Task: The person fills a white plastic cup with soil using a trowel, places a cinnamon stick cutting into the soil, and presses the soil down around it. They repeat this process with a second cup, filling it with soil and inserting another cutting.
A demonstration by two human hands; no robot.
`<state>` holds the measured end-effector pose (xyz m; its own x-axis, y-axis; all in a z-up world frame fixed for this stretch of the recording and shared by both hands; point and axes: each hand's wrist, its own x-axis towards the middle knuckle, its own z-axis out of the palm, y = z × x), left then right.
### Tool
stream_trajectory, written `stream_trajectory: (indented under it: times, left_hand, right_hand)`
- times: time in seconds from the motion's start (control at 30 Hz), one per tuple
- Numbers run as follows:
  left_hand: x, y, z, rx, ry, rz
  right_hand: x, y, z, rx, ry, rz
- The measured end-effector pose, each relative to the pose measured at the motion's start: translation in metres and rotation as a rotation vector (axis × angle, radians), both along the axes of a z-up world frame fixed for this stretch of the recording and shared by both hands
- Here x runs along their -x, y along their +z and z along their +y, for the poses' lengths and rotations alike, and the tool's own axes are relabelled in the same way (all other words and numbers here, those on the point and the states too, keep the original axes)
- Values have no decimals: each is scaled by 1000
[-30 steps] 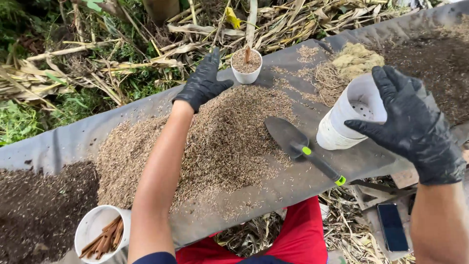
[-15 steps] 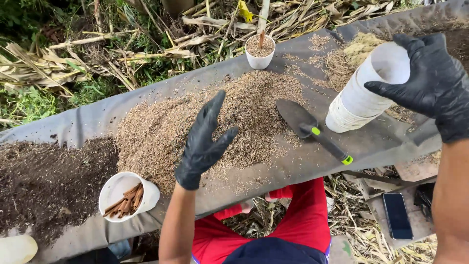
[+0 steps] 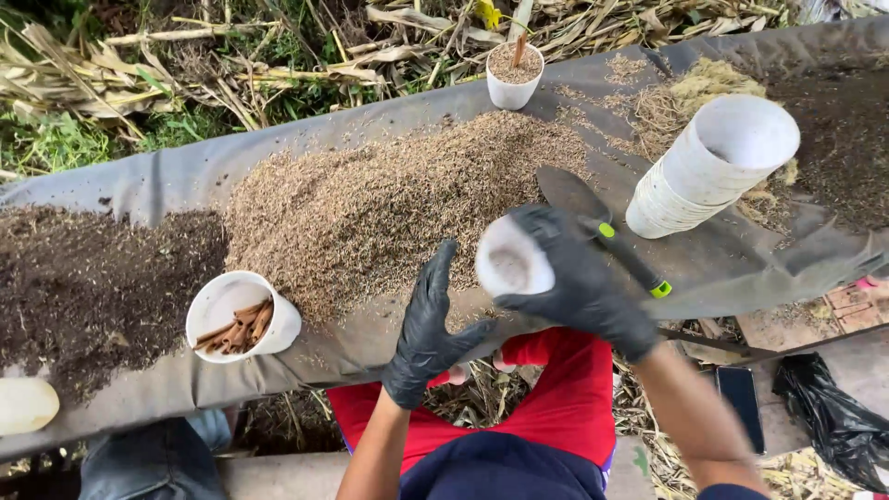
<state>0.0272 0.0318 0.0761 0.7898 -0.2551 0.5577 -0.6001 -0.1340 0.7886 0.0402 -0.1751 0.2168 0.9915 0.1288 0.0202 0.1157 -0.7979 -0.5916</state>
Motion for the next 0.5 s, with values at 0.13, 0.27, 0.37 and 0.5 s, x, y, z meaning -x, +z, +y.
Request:
stream_trajectory:
  times: [0.13, 0.27, 0.37, 0.5]
  left_hand:
    - [15, -22, 2, 55, 171, 169]
    - [14, -50, 16, 52, 470, 246]
    - [15, -48, 28, 17, 597, 233]
    - [16, -43, 44, 97, 612, 199]
  right_hand:
    - [3, -73, 51, -432, 155, -18]
    - [1, -121, 48, -364, 361, -224]
    - [-18, -149, -40, 151, 75, -537]
    - [2, -145, -107, 567, -111, -555]
